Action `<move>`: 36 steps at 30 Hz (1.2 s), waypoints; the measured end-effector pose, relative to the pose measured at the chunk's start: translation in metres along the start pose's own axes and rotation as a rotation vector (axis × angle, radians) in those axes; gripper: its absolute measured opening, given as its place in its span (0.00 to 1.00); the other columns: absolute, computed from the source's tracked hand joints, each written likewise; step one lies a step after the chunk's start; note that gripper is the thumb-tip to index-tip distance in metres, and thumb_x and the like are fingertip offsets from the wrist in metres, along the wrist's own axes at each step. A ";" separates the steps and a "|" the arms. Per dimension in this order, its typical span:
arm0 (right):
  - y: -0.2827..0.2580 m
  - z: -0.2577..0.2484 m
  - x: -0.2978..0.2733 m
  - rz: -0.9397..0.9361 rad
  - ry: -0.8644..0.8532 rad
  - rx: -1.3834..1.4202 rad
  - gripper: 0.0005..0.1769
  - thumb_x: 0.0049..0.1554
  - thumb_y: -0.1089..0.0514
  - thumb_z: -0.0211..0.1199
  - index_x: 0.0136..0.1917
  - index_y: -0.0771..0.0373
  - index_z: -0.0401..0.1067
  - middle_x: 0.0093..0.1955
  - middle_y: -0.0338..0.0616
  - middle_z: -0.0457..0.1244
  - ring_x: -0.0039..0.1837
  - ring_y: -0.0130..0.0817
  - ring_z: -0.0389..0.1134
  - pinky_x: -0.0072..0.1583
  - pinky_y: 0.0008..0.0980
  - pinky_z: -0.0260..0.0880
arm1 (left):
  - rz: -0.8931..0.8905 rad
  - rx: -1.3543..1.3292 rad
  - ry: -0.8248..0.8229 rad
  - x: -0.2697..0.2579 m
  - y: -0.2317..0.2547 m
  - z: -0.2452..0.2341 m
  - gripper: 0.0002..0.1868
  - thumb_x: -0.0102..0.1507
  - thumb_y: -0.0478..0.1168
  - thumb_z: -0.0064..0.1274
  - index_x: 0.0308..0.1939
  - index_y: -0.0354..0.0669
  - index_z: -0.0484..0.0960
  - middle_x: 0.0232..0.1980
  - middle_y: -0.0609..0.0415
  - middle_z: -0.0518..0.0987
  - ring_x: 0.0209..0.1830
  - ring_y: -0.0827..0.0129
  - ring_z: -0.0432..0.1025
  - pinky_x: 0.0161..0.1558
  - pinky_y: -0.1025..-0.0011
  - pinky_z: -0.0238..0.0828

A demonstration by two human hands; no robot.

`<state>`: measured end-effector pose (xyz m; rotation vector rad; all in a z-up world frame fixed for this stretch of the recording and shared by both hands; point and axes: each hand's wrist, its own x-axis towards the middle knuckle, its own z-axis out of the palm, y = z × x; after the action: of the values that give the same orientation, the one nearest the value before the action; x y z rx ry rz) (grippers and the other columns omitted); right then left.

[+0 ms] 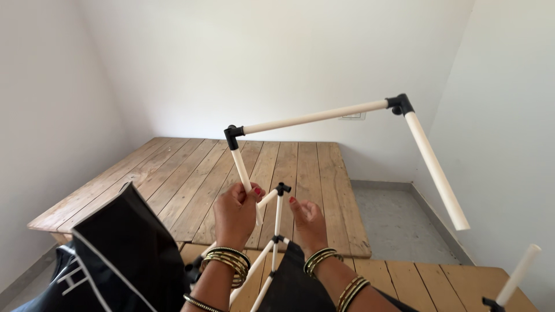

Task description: The person assembles a small folding table or stand by connecting white plastic poles with black corner joints and attaching black fabric panels. They repeatedly connect and disconnect frame sections, then fold the fabric panels onto the assembled frame.

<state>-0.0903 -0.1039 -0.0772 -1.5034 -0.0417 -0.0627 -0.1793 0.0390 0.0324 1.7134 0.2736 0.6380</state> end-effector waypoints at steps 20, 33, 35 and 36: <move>-0.057 -0.033 -0.104 -0.046 -0.031 -0.058 0.45 0.53 0.29 0.63 0.67 0.68 0.66 0.68 0.56 0.63 0.72 0.39 0.63 0.68 0.37 0.63 | -0.017 -0.137 -0.016 -0.106 -0.014 -0.023 0.09 0.66 0.36 0.54 0.42 0.30 0.83 0.36 0.50 0.87 0.38 0.73 0.83 0.42 0.75 0.78; -0.050 -0.076 -0.207 0.064 0.074 -0.126 0.45 0.53 0.27 0.60 0.67 0.66 0.67 0.68 0.53 0.65 0.69 0.37 0.67 0.62 0.37 0.70 | -0.122 -0.122 -0.122 -0.202 -0.046 -0.050 0.09 0.64 0.37 0.56 0.42 0.32 0.83 0.35 0.52 0.87 0.36 0.74 0.83 0.41 0.76 0.78; -0.050 -0.083 -0.221 0.081 0.109 -0.145 0.45 0.52 0.27 0.60 0.66 0.66 0.68 0.68 0.51 0.66 0.69 0.36 0.67 0.62 0.37 0.70 | -0.160 -0.032 -0.150 -0.218 -0.044 -0.052 0.10 0.65 0.38 0.56 0.42 0.33 0.84 0.34 0.52 0.88 0.37 0.75 0.83 0.41 0.75 0.77; -0.051 -0.088 -0.226 0.079 0.130 -0.146 0.45 0.52 0.27 0.60 0.66 0.66 0.68 0.67 0.51 0.66 0.69 0.36 0.67 0.62 0.37 0.70 | -0.176 0.014 -0.165 -0.225 -0.042 -0.051 0.10 0.65 0.39 0.56 0.42 0.34 0.85 0.34 0.53 0.88 0.37 0.75 0.83 0.41 0.75 0.77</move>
<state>-0.3203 -0.1912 -0.0475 -1.6421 0.1290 -0.1012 -0.3856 -0.0227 -0.0613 1.7217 0.3085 0.3648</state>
